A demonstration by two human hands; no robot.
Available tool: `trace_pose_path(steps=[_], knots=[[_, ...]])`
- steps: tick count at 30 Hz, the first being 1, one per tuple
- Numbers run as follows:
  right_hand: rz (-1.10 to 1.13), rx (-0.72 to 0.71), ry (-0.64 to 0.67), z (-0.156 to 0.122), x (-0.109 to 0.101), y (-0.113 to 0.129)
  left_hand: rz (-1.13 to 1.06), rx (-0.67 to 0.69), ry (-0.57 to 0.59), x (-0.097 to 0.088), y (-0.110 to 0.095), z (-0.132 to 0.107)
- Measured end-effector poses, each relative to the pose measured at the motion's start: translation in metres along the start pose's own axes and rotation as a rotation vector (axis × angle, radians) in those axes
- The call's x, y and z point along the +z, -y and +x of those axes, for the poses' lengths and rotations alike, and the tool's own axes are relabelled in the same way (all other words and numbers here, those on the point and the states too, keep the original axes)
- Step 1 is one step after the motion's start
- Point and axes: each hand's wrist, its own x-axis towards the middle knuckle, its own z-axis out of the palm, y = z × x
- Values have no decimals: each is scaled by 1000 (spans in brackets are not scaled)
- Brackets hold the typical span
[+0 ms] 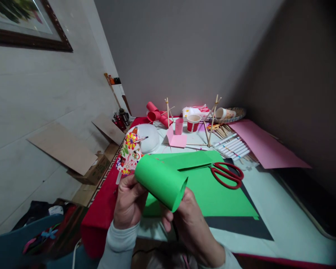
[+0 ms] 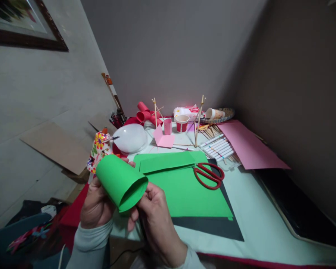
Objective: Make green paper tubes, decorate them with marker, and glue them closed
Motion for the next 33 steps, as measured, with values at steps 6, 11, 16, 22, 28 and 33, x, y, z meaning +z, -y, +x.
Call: trace_pose_path(steps=[6, 11, 16, 22, 28, 33], knots=[[-510, -253, -106, -7, -5, 5, 22, 24, 26, 12, -5, -4], [-580, -313, -124, -5, -11, 1, 27, 27, 31, 21, -4, -6], [-766, -506, -252, -1, -12, -1, 35, 19, 45, 26, -5, -6], [-500, -317, -208, 0, -8, -2, 55, 7, 87, 31, -5, -7], [-735, -495, -250, -2, -20, -7, 104, 14, 104, 34, -6, -9], [-937, -519, -156, -2, -25, 7, 178, -12, 105, 34, -13, -7]])
